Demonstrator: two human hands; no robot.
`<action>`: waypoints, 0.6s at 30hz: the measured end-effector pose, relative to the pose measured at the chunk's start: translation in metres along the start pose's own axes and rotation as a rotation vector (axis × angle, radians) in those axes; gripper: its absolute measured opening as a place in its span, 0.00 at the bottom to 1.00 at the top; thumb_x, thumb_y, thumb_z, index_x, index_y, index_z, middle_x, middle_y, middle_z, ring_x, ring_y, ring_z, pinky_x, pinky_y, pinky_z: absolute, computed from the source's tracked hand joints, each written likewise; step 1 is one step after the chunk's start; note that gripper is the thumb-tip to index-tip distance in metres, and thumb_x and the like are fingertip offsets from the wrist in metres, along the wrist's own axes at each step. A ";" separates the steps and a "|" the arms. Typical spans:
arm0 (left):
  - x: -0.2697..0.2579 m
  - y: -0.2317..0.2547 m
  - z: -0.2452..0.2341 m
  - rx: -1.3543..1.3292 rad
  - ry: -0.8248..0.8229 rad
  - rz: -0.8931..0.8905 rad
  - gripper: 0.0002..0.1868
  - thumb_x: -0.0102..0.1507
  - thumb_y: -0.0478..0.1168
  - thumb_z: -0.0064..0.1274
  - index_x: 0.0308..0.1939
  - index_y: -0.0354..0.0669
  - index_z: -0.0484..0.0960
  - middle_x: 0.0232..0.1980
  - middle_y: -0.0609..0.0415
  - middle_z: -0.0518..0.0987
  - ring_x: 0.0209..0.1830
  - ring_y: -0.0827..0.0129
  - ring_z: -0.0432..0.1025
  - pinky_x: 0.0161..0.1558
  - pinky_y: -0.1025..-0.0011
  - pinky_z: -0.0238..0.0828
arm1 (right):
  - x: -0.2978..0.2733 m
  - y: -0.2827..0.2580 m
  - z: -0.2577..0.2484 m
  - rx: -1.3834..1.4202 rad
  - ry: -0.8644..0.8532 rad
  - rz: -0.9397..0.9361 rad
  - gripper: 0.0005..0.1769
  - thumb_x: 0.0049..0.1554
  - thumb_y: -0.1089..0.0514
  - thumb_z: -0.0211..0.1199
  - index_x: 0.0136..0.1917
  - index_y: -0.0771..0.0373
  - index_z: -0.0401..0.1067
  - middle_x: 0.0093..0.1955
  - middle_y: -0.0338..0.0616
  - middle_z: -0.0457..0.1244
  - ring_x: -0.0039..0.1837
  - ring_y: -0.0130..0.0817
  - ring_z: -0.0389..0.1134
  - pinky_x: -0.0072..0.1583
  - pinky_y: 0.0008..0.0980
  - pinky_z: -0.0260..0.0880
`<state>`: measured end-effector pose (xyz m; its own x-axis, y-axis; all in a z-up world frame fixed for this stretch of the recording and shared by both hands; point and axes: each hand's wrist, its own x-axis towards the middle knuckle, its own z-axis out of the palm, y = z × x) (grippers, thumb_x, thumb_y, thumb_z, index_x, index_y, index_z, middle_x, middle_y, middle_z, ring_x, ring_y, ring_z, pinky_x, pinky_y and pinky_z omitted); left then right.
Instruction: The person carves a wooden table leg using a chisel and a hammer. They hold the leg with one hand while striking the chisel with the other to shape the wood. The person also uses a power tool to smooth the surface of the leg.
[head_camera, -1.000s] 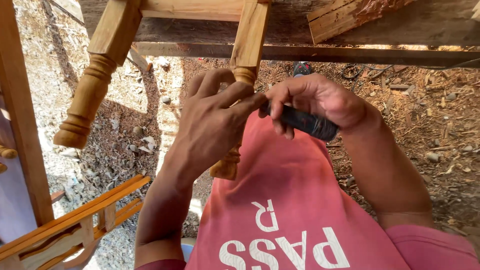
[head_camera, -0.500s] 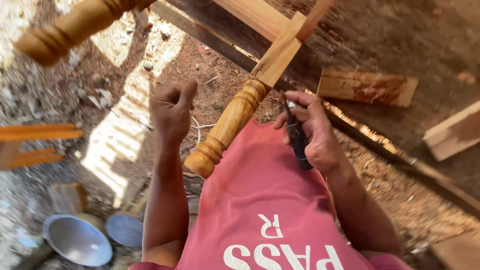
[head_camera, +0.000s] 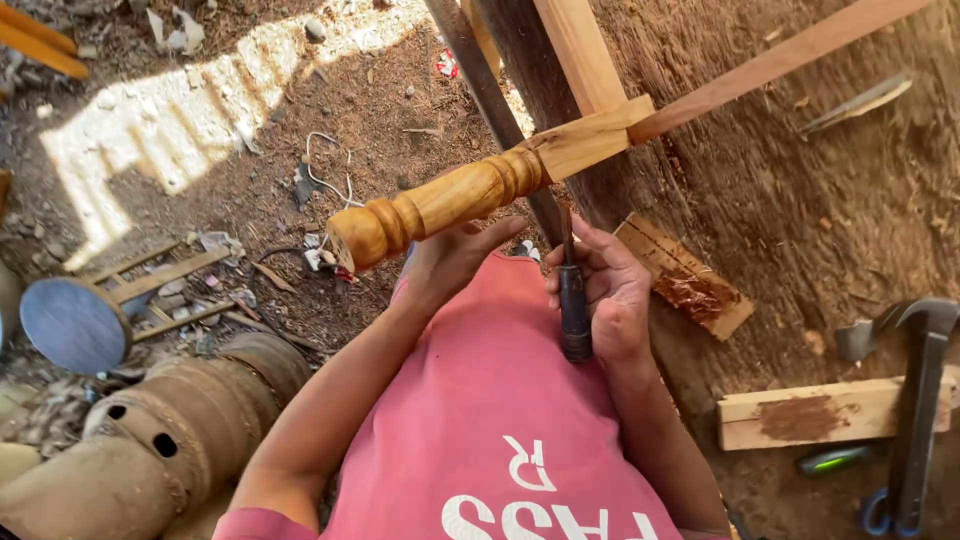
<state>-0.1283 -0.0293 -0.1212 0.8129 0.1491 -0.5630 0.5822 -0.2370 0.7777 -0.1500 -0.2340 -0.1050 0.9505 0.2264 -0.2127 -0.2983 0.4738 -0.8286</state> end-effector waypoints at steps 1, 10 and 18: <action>0.009 -0.011 0.011 -0.065 0.097 0.074 0.38 0.54 0.59 0.72 0.56 0.36 0.80 0.52 0.44 0.82 0.48 0.63 0.78 0.54 0.68 0.73 | 0.000 -0.001 -0.001 0.011 0.010 0.003 0.30 0.61 0.59 0.63 0.72 0.73 0.64 0.47 0.66 0.65 0.39 0.44 0.71 0.36 0.36 0.78; 0.004 -0.007 0.040 -0.351 0.397 0.293 0.31 0.61 0.53 0.68 0.59 0.33 0.81 0.56 0.39 0.82 0.58 0.57 0.77 0.63 0.52 0.70 | -0.004 -0.004 -0.026 -0.056 -0.014 0.020 0.28 0.61 0.65 0.59 0.73 0.74 0.63 0.48 0.66 0.65 0.40 0.45 0.71 0.36 0.34 0.78; -0.011 0.011 0.015 -0.279 0.308 0.345 0.26 0.60 0.51 0.71 0.55 0.40 0.83 0.49 0.45 0.85 0.53 0.61 0.79 0.65 0.56 0.68 | 0.022 -0.037 -0.014 -0.095 -0.232 0.086 0.27 0.62 0.68 0.53 0.74 0.74 0.61 0.48 0.69 0.65 0.41 0.47 0.70 0.37 0.38 0.79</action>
<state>-0.1310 -0.0478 -0.1111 0.9008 0.3923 -0.1863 0.2289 -0.0644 0.9713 -0.1167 -0.2581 -0.0865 0.8734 0.4568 -0.1688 -0.3571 0.3650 -0.8598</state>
